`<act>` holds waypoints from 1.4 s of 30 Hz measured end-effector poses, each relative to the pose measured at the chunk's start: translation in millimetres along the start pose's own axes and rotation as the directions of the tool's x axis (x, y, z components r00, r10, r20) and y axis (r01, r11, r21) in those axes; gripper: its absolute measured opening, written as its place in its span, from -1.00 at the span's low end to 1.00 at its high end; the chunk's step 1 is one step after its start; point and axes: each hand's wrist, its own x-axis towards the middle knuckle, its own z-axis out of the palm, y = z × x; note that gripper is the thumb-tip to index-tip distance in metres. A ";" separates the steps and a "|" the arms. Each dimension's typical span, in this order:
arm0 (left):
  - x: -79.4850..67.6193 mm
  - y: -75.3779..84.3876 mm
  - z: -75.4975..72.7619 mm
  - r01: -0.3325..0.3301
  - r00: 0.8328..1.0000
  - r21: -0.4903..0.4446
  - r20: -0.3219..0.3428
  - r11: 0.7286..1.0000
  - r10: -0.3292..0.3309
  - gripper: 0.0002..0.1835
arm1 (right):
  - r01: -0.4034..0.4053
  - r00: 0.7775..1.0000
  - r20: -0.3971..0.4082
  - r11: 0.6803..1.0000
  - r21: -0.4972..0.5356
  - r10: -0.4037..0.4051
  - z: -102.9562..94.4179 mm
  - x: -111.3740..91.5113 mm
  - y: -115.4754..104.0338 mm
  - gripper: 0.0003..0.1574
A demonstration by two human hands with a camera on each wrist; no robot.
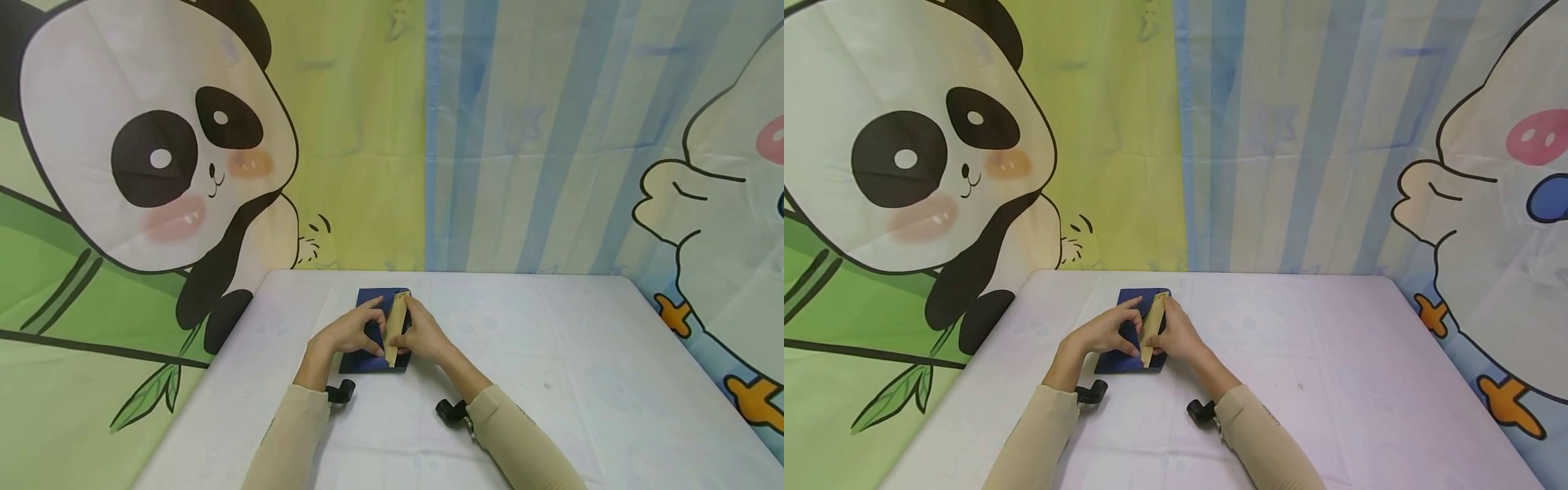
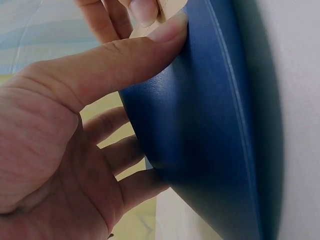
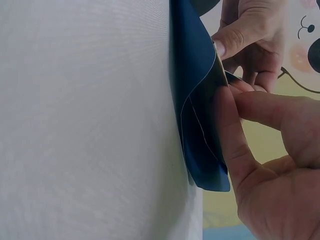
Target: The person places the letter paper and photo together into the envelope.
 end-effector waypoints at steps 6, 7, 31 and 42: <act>0.6 0.6 0.4 0.008 1.000 -0.003 0.002 1.000 -0.008 -0.59 | 0.007 1.000 0.010 0.999 0.046 -0.007 0.6 1.1 -0.2 0.32; 0.4 0.8 0.3 0.009 1.000 -0.004 0.001 1.000 -0.009 -0.59 | 0.005 1.000 0.015 0.998 0.055 -0.006 0.8 1.1 -0.1 0.32; -1.5 2.2 -1.5 -0.006 1.000 -0.009 0.005 1.000 0.006 -0.58 | 0.028 0.998 0.059 1.000 0.011 -0.028 8.2 4.4 1.0 0.03; -0.6 0.3 -1.2 -0.016 1.000 0.002 -0.004 1.000 0.016 -0.57 | 0.067 0.993 0.094 0.997 0.028 -0.070 11.9 5.0 -0.6 -0.02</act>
